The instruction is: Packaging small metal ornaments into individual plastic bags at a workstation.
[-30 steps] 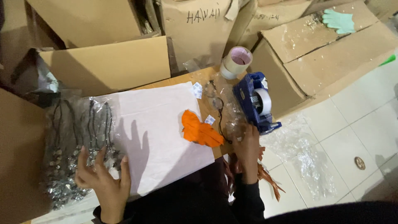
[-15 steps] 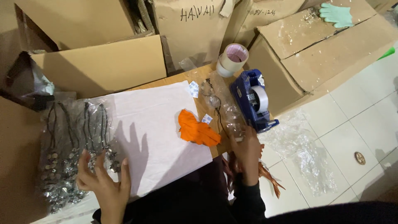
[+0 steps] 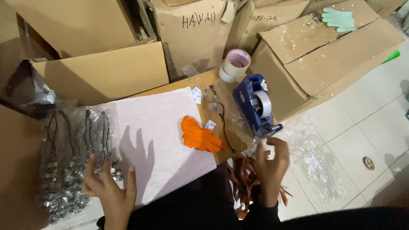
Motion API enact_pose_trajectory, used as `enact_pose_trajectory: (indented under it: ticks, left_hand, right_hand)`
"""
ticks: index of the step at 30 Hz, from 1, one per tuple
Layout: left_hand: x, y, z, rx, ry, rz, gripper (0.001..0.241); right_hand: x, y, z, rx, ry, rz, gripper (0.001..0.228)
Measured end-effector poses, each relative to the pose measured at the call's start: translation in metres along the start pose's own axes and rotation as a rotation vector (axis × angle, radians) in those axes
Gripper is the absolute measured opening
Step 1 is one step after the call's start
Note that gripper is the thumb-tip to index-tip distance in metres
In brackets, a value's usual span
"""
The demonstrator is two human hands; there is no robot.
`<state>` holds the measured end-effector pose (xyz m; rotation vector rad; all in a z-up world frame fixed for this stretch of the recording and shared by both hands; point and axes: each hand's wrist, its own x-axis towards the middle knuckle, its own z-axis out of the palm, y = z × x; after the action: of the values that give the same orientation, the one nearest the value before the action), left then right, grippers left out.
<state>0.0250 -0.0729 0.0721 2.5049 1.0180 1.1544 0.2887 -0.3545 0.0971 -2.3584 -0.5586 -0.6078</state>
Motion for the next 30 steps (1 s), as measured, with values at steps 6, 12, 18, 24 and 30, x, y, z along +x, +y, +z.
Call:
enact_pose_trajectory:
  ticks: [6, 12, 18, 24, 30]
  left_hand:
    - [-0.002, 0.002, 0.0, -0.085, -0.003, -0.053, 0.051]
    - [0.004, 0.013, -0.004, -0.319, -0.016, 0.071, 0.053]
    - [0.004, 0.021, -0.008, -0.439, -0.084, 0.011, 0.05]
    - [0.005, 0.033, -0.012, -0.589, -0.188, -0.029, 0.045]
    - [-0.001, 0.02, -0.005, -0.558, -0.175, -0.017, 0.045]
  right_hand:
    - [-0.01, 0.017, 0.0, 0.429, 0.537, -0.295, 0.027]
    - [0.007, 0.003, 0.006, 0.71, 0.882, -0.308, 0.049]
    - [0.032, -0.01, 0.005, 0.64, 0.924, -0.281, 0.034]
    - [0.022, -0.056, 0.067, 1.013, 0.448, 0.196, 0.029]
    - [-0.028, -0.016, 0.14, 0.76, -0.033, 0.177, 0.025]
